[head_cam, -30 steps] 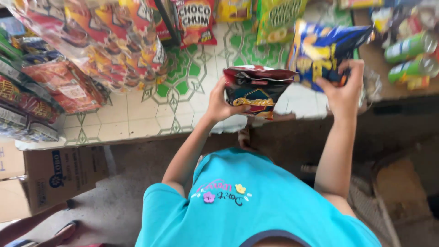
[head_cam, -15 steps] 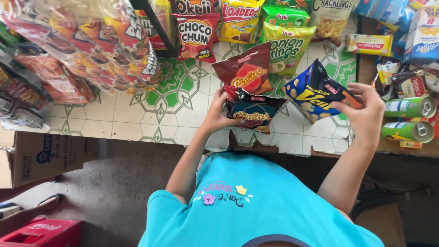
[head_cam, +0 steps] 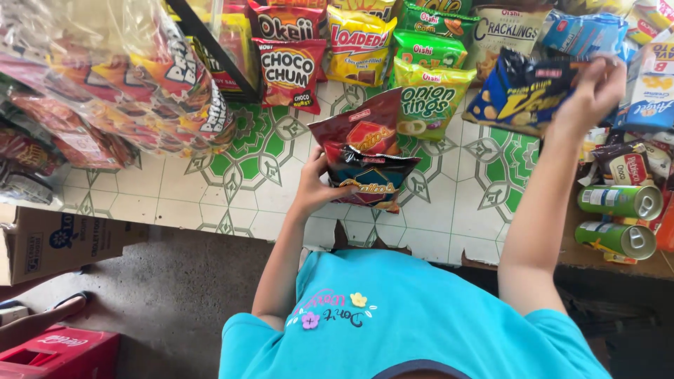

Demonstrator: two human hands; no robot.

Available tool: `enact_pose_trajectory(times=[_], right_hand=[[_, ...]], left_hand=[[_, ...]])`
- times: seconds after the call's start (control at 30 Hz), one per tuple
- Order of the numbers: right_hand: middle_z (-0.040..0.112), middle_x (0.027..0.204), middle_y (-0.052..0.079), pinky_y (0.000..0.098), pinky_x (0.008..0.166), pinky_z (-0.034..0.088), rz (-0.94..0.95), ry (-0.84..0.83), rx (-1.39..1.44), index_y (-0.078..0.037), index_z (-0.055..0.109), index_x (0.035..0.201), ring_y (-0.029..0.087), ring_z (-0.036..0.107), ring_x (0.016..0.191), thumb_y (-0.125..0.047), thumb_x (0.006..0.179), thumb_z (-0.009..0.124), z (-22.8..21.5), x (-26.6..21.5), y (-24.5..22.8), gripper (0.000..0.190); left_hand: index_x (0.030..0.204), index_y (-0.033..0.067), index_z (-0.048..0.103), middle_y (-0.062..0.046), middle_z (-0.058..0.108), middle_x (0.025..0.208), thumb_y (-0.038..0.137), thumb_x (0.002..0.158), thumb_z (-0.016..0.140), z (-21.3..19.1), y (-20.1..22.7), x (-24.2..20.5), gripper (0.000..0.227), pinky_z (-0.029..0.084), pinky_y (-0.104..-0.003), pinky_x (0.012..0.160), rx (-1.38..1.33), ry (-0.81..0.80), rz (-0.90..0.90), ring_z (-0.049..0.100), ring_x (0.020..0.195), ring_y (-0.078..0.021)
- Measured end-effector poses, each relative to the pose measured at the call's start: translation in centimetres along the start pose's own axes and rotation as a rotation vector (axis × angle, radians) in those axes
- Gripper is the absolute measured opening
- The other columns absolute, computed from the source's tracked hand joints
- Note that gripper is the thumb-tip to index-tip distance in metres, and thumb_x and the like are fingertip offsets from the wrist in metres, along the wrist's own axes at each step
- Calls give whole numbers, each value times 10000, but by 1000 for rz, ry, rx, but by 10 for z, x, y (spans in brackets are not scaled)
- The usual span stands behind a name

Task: The recorder is organizing and stocking various snack bags from cardboard boxes onto a display shelf in a store.

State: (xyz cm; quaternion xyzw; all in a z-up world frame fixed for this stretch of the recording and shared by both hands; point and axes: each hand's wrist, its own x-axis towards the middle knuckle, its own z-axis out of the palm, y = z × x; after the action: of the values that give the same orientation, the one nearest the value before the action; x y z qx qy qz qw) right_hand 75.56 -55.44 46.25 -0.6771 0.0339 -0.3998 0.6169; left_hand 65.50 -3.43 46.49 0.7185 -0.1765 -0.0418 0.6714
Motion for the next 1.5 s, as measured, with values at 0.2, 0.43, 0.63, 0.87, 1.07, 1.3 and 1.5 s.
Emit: enact_pose_trajectory(times=[0.2,0.43,0.63,0.87,1.07,1.3,1.5], right_hand=[[495,1309,213,407,1048,443,-203,46,-408,49,470,1354,296,546,1225,-333,1141,501,53,31,83,438],[292,1711,101,488,1288,145,-305,-146,-1022,-171,322,1606,283,227,1653,-391,1118,556,63,-83,22,585],[145,1778,169,604,1322,21,-310,-687,-1215,-244,441,1693,391,78,1677,-313,1188,593,64,-71,24,532],[151,1782,174,623,1266,0,-195,-781,-1082,-222,523,1657,404,83,1630,-232,1104,568,73,-53,-7,555],[574,1575,87,498,1317,280,-196,-233,-596,-99,658,1359,304,495,1520,-304,1070,609,122,-76,-109,357],[713,1001,57,456,1082,415,-694,-1115,-602,-117,704,1113,243,676,999,-274,889,787,235,-111,-164,285],[708,951,81,434,871,485,-726,-1164,-499,-88,673,1016,293,671,933,-246,979,802,333,-110,-125,207]], left_hand=[[1208,-29,685,-61,522,1416,125,633,956,-11,-1,-3,654,560,-343,1044,-3,57,-77,644,1233,-189],[1255,-43,657,-45,541,1360,118,617,953,-8,3,-2,721,561,-345,1037,-32,102,-147,663,1200,-187],[1257,-22,650,-53,497,1409,122,633,947,-3,-2,10,706,530,-345,1089,-38,64,-120,599,1291,-200],[1274,22,638,-61,446,1427,124,637,936,-1,-14,11,711,470,-363,1138,-139,99,-116,515,1351,-218],[1201,22,705,-153,561,1494,88,658,950,-14,-16,6,599,377,-410,1222,79,58,91,495,1441,-295],[1238,56,647,-152,570,1447,140,683,957,-37,-12,-12,641,397,-413,1200,104,104,135,514,1398,-309],[1367,42,561,-153,569,1355,140,877,817,-86,-25,-19,562,521,-403,1035,-190,392,17,577,1234,-260]])
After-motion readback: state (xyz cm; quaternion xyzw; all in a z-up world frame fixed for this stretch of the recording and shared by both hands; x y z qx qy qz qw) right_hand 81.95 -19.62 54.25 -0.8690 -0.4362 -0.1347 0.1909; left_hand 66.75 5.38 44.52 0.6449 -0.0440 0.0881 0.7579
